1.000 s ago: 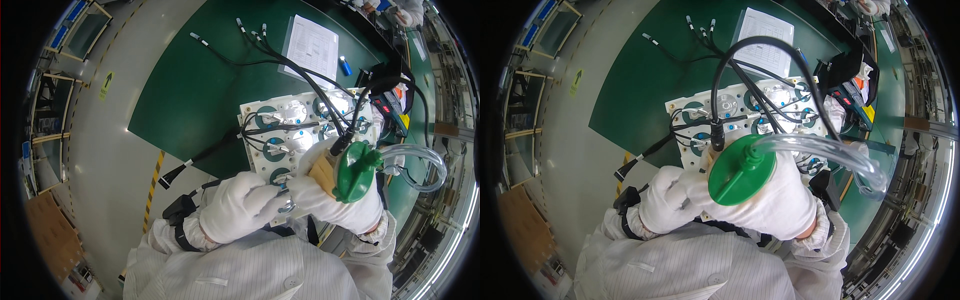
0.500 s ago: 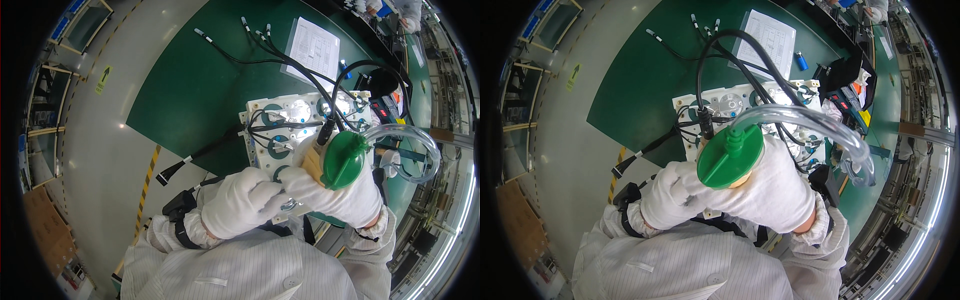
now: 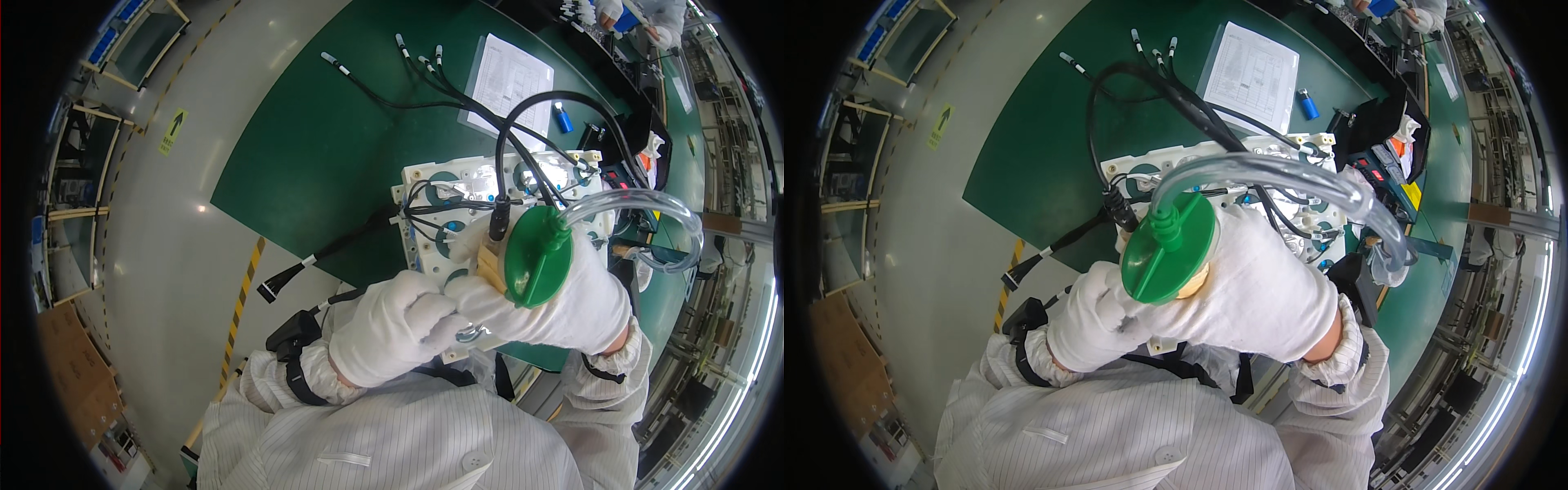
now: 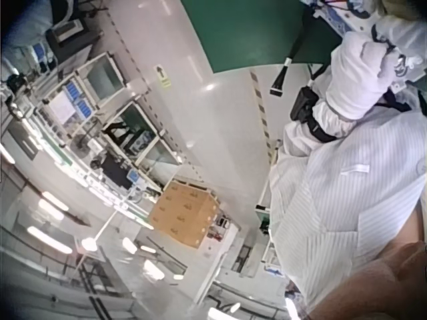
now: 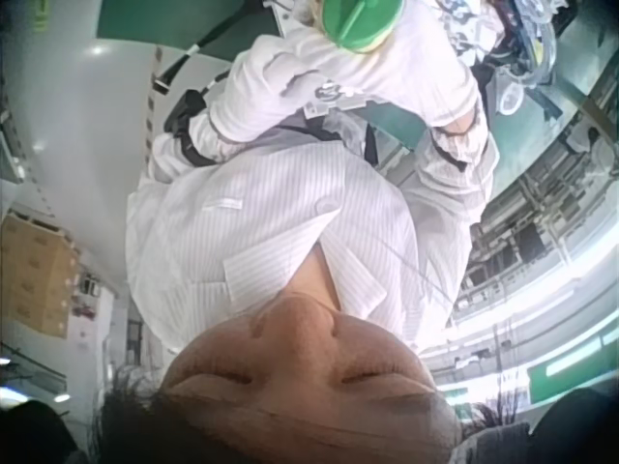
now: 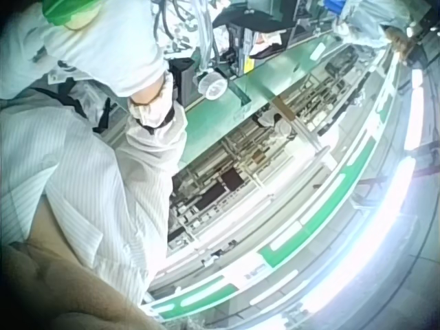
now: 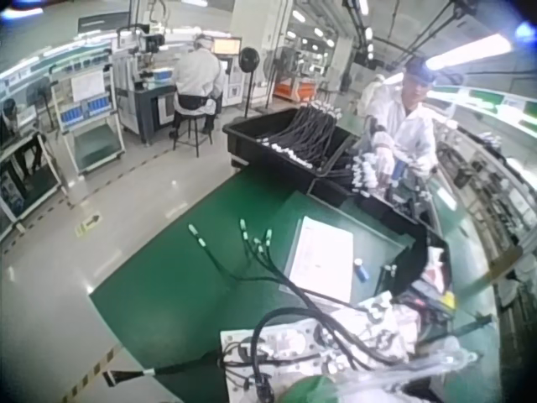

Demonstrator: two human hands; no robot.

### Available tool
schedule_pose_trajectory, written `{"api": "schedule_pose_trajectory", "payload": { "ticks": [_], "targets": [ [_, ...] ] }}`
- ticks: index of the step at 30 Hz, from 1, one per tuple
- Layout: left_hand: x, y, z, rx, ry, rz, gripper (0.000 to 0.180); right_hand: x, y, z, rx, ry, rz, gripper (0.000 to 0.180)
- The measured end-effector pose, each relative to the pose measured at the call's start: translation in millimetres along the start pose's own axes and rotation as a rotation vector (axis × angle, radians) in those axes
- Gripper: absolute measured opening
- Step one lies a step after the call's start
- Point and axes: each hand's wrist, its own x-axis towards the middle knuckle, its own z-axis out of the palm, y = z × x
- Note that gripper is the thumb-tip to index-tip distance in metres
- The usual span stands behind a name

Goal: Assembling and inspecting battery packs at an industrial workstation.

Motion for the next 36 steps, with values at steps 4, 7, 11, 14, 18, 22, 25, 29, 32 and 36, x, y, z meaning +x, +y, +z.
{"api": "schedule_pose_trajectory", "payload": {
  "ticks": [4,7,11,14,18,22,25,29,32,36],
  "targets": [
    [-2,3,4,-0.002,0.035,-0.055,0.021,-17,-2,-17,-0.288,0.014,-0.062,0.020],
    [-2,3,0,-0.025,-0.042,-0.061,0.028,-98,-1,-54,0.084,0.433,0.292,0.031],
    [7,-1,-22,-0.012,-0.033,-0.023,0.031,-150,-19,-84,0.303,0.992,0.120,0.025],
    [29,-30,-41,-0.029,0.191,-0.179,0.031,-216,-7,-103,-0.456,1.328,0.251,0.033],
    [100,-65,-52,0.248,0.106,-0.003,0.045,-281,5,-122,-0.604,1.477,0.447,0.043],
    [164,-75,-31,0.414,-0.224,0.263,0.059,-299,20,-134,-0.589,1.609,0.542,0.034],
    [184,-75,6,0.446,-0.334,0.368,0.062,-294,40,-143,-0.696,1.643,0.546,0.021],
    [194,-84,24,0.270,-0.537,0.251,0.030,-267,54,-161,-0.222,1.785,0.523,0.024],
    [194,-55,2,0.556,-0.429,0.341,0.015,-271,76,-168,-0.160,1.751,0.531,0.024],
    [180,9,-24,0.755,-0.279,0.570,0.015,-279,117,-169,-0.218,1.687,0.572,0.032]
  ]
}}
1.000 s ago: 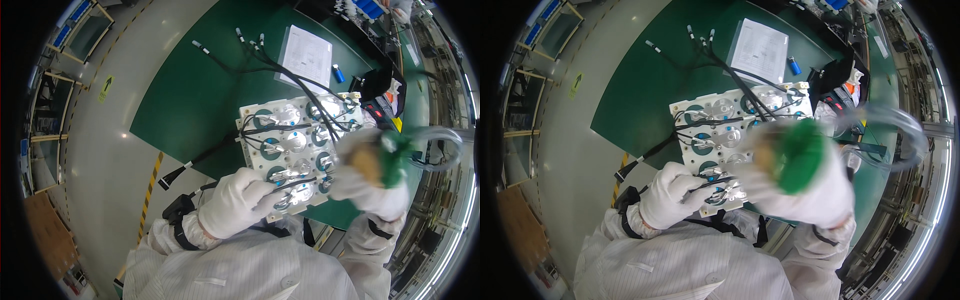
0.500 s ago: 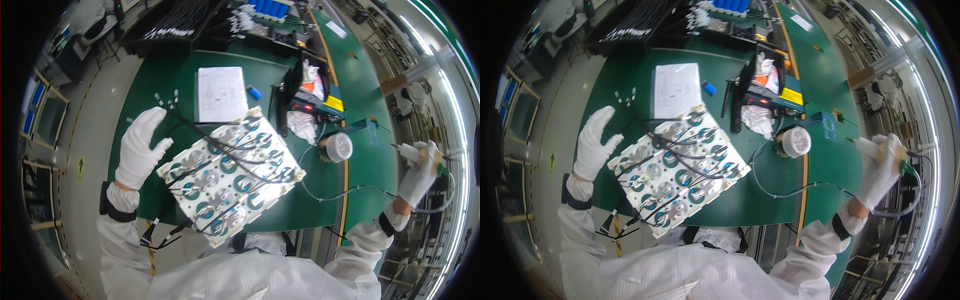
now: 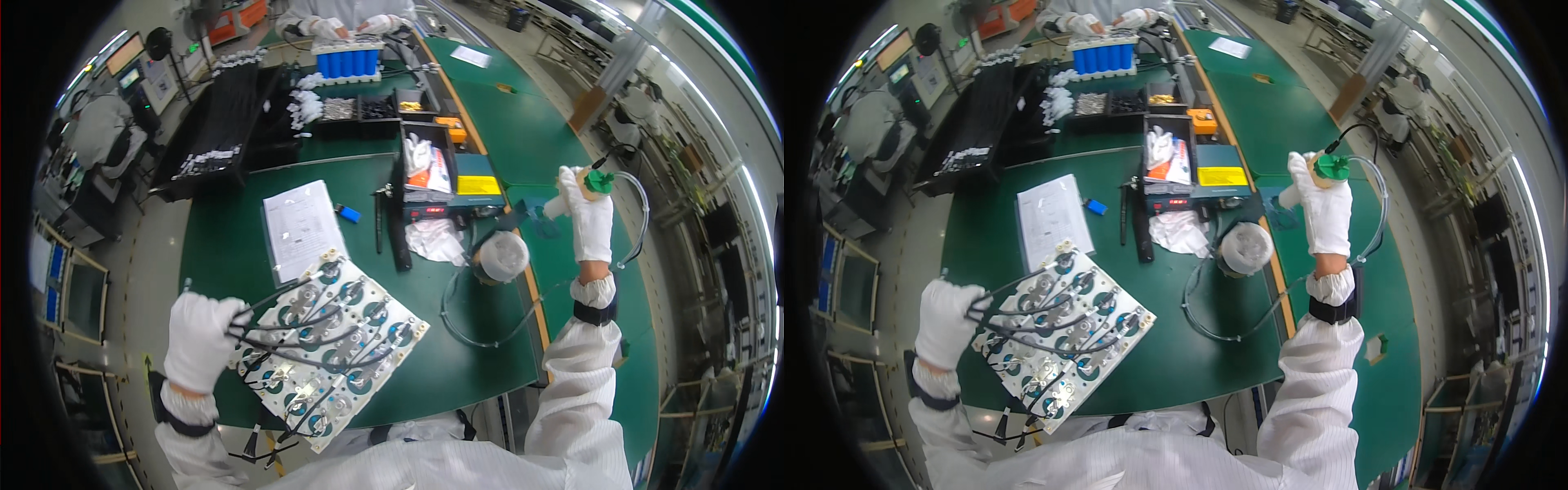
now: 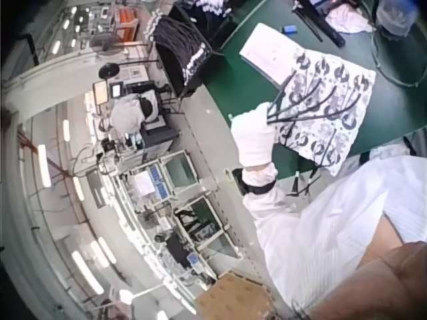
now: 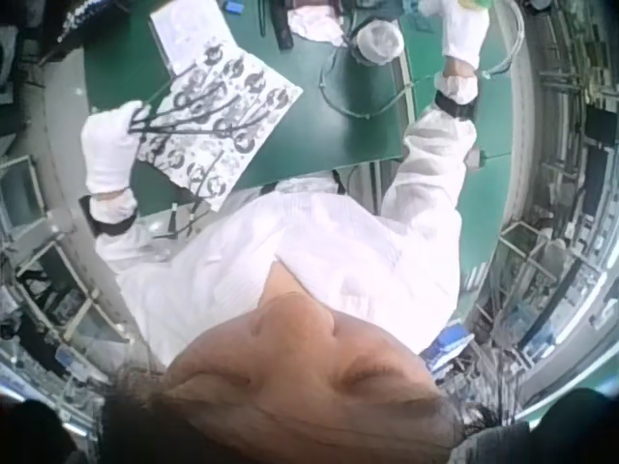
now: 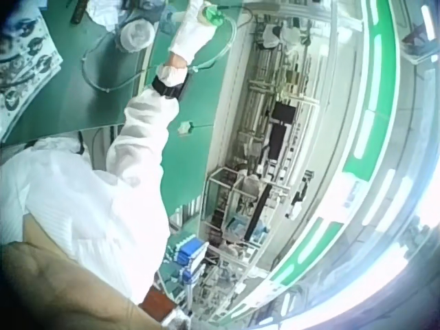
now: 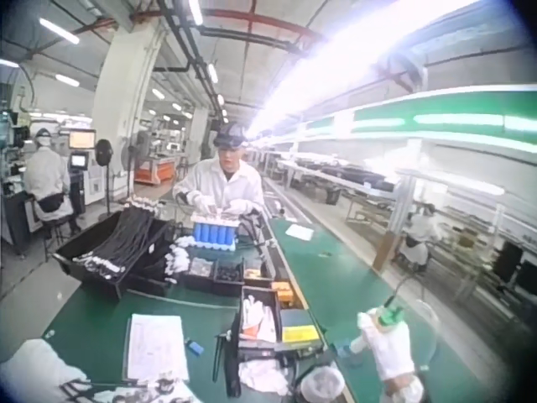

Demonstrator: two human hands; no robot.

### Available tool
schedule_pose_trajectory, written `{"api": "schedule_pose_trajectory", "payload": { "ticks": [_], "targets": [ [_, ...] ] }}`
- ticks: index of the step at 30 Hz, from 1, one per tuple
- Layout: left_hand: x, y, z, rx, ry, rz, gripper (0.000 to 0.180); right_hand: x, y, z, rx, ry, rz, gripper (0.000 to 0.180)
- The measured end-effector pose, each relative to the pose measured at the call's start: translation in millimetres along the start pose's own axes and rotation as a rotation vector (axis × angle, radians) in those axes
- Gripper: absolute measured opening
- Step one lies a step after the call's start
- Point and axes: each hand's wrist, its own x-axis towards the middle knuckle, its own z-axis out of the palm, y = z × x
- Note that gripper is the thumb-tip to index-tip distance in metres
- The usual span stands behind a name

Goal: Assembling and inspecting battery packs at an industrial workstation.

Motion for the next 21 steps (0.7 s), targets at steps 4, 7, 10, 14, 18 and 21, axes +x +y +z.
{"api": "schedule_pose_trajectory", "payload": {
  "ticks": [4,7,10,14,18,21],
  "targets": [
    [-37,28,-50,0.209,-0.073,-0.099,0.031,-10,7,21,-0.288,-0.069,0.114,0.038],
    [-80,53,-62,0.266,-0.010,-0.344,0.033,-43,18,32,-0.469,0.077,-0.066,0.040],
    [-136,82,-41,-0.129,-0.020,-0.671,0.029,-107,26,34,-0.266,0.220,-0.170,0.050],
    [-148,114,-28,-1.143,-0.302,-1.427,0.017,-201,12,47,0.394,-0.534,0.168,0.049],
    [-154,115,-21,-1.547,-0.476,-1.190,0.042,-233,33,78,0.442,-1.013,0.249,0.064],
    [-158,118,-28,-1.424,-0.516,-1.138,0.034,-227,15,87,0.605,-1.079,0.247,0.074]
  ]
}}
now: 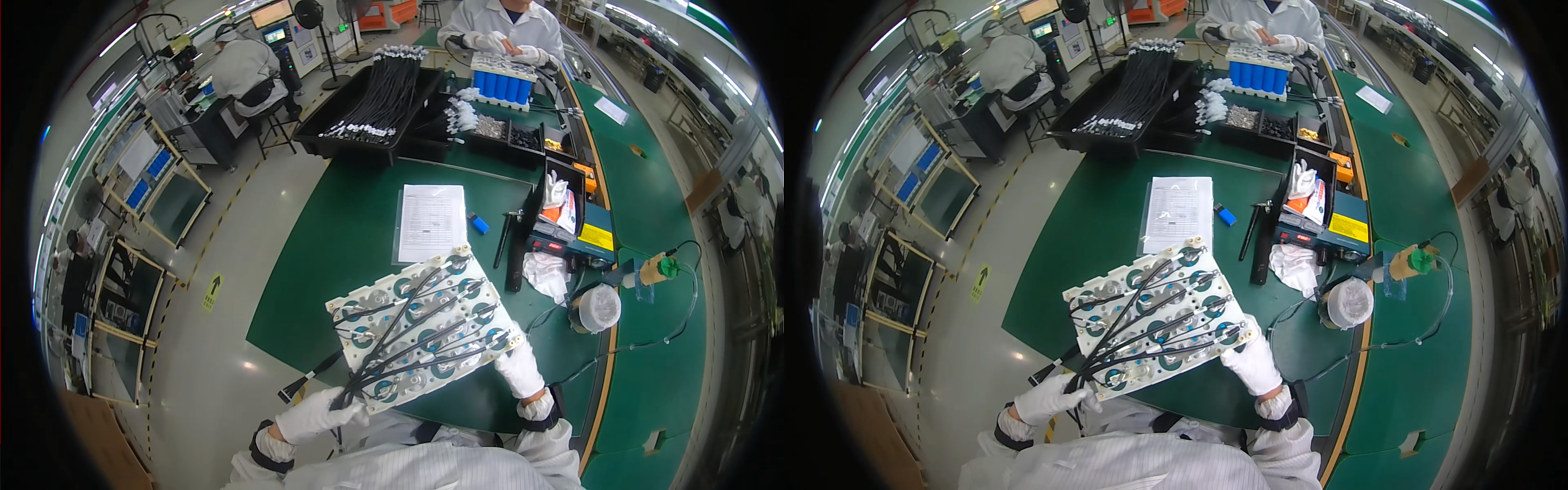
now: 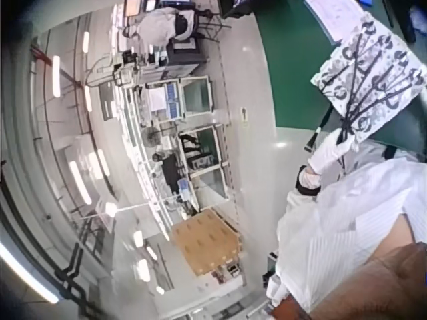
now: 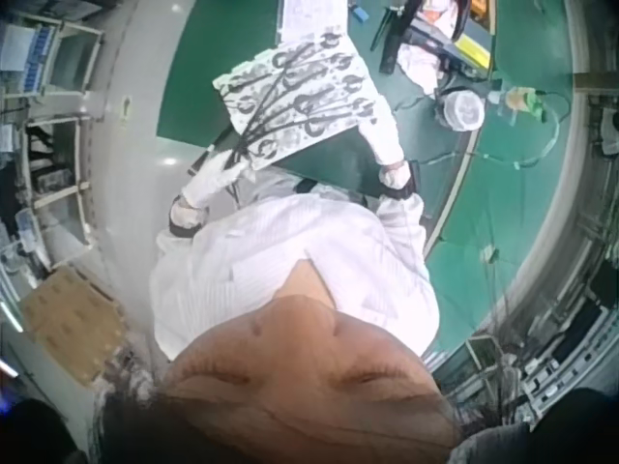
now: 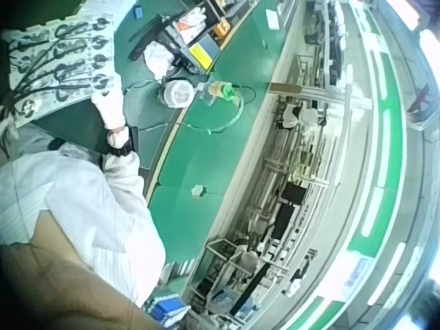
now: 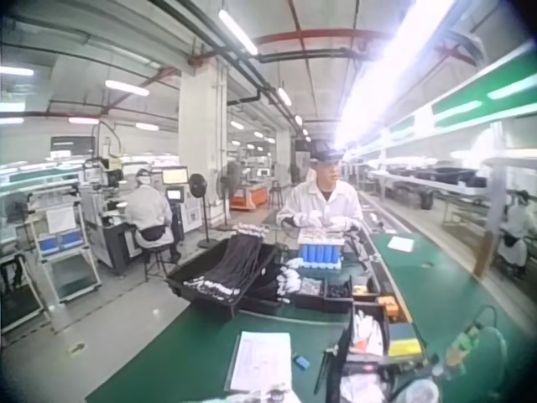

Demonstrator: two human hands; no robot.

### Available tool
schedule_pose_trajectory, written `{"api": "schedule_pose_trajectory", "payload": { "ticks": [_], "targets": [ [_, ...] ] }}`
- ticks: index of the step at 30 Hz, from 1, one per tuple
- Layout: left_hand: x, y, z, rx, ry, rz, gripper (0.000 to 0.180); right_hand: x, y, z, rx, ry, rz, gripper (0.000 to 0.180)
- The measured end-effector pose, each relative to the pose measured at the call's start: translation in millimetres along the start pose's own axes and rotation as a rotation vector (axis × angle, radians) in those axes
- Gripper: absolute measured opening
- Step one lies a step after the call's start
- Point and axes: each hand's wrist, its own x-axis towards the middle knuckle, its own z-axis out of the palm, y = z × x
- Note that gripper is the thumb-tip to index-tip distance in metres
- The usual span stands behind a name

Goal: Assembling and inspecting battery packs at an industrial workstation.

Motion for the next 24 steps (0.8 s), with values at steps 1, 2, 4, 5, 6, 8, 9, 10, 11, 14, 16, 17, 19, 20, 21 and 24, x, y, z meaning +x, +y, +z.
{"api": "schedule_pose_trajectory", "payload": {
  "ticks": [1,2,4,5,6,8,9,10,11,14,16,17,19,20,21,24],
  "targets": [
    [-1,2,-1,0.086,0.006,0.001,0.031,2,0,0,0.001,-0.002,0.017,0.075],
    [-2,9,-2,0.096,0.111,-0.037,0.028,2,3,-2,-0.001,0.001,0.034,0.077],
    [-6,26,-6,0.113,0.311,-0.126,0.024,4,9,-8,-0.003,0.006,0.022,0.079],
    [-5,21,-15,0.548,0.428,0.154,0.018,6,9,-6,0.008,0.008,0.010,0.078],
    [0,11,-24,1.270,0.595,0.598,0.015,6,9,-5,0.019,0.013,-0.002,0.078],
    [5,10,-24,1.275,0.783,0.572,0.027,8,12,-2,0.084,0.008,-0.028,0.076],
    [9,11,-17,1.103,0.719,0.515,0.034,10,15,-2,0.116,0.010,-0.041,0.074],
    [17,10,-10,0.933,0.652,0.463,0.041,12,20,-2,0.150,0.019,-0.049,0.072],
    [27,5,-6,0.744,0.467,0.348,0.058,13,25,-1,0.188,0.020,-0.053,0.070],
    [61,-43,22,0.301,0.360,0.720,0.080,5,31,10,0.222,0.093,-0.113,0.052],
    [77,-81,25,-0.686,0.021,0.420,0.046,-25,29,28,0.077,0.203,-0.082,0.038],
    [75,-91,23,-1.166,-0.104,0.240,0.037,-45,9,48,-0.023,0.308,-0.069,0.033],
    [60,-89,29,-1.118,-0.151,0.222,0.053,-79,19,55,-0.116,0.402,-0.086,0.032],
    [46,-90,30,-1.372,-0.216,0.117,0.056,-98,31,60,-0.120,0.428,-0.111,0.032],
    [41,-97,35,-1.329,-0.121,0.068,0.058,-113,39,63,-0.126,0.452,-0.145,0.033],
    [32,-107,41,-1.009,0.024,0.080,0.042,-127,20,71,0.220,0.524,-0.099,0.037]
  ]
}}
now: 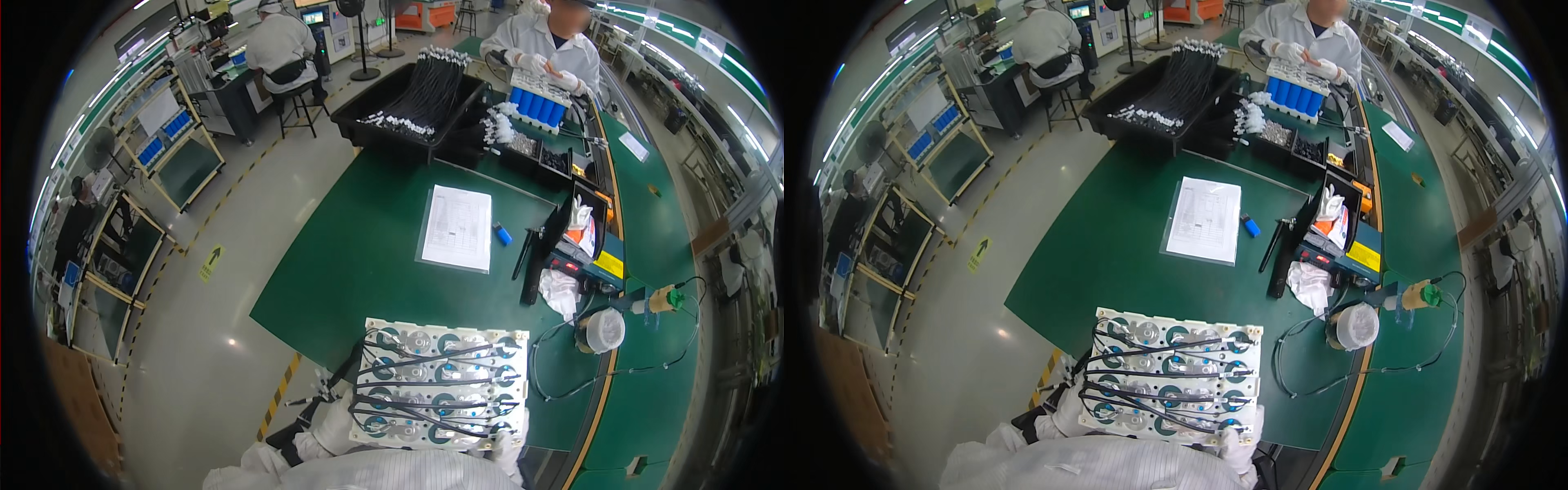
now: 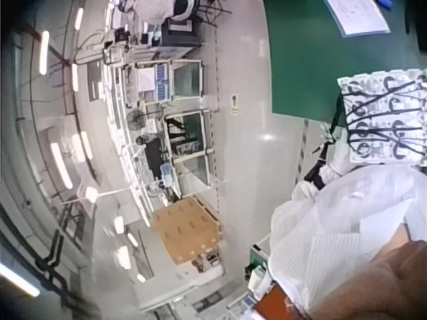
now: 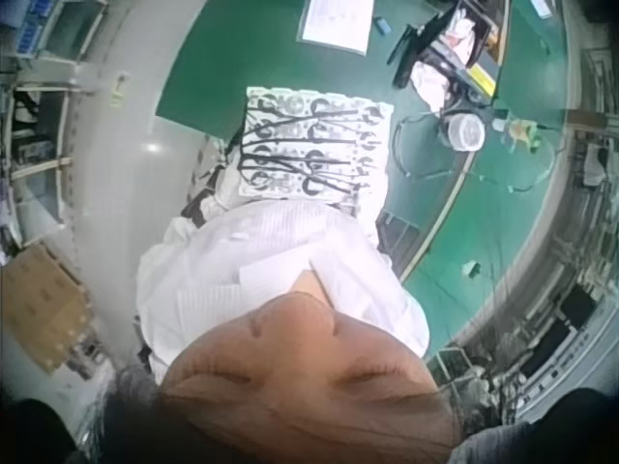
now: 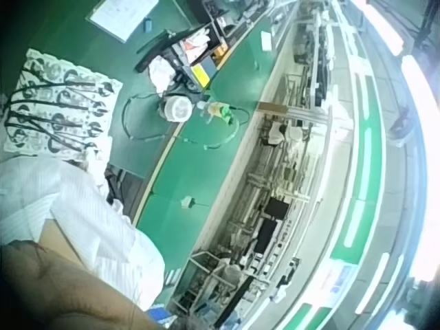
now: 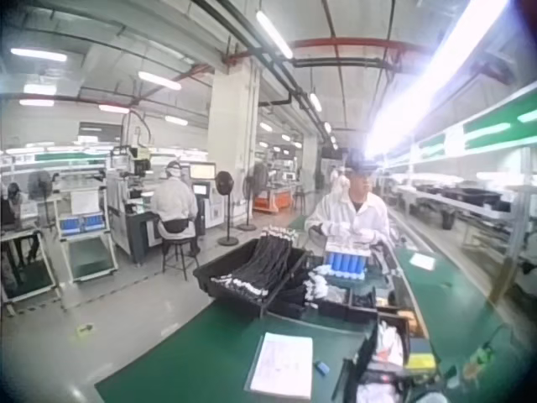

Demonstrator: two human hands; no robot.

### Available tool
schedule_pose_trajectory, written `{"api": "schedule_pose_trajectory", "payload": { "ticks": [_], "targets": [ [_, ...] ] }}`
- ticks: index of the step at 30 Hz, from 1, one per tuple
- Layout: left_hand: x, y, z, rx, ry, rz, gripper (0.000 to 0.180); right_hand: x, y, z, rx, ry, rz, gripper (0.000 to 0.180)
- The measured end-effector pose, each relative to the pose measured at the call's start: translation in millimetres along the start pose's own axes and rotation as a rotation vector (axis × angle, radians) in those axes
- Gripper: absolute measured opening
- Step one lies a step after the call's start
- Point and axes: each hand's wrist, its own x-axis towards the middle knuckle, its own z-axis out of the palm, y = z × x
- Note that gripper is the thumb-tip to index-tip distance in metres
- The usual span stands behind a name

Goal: Assembling and inspecting battery packs at an industrial workstation.

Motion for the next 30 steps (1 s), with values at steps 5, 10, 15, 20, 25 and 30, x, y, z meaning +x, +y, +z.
{"api": "schedule_pose_trajectory", "payload": {
  "ticks": [5,10,15,20,25,30],
  "targets": [
    [6,72,77,0.808,-0.021,0.487,0.082,73,-58,17,-0.672,-0.209,-0.070,0.038],
    [46,132,63,1.474,0.289,0.591,0.070,113,-81,71,-0.892,-0.166,-0.257,0.051],
    [95,148,66,1.516,0.372,0.659,0.075,143,-79,95,-1.140,-0.129,-0.167,0.050],
    [117,158,67,1.562,0.352,0.553,0.078,178,-68,100,-1.298,-0.157,-0.107,0.057],
    [109,155,46,1.551,0.297,0.683,0.061,185,-68,91,-0.985,-0.200,-0.199,0.061],
    [79,131,18,1.823,0.132,0.680,0.106,156,-23,32,-0.401,-0.326,0.149,0.057]
  ]
}}
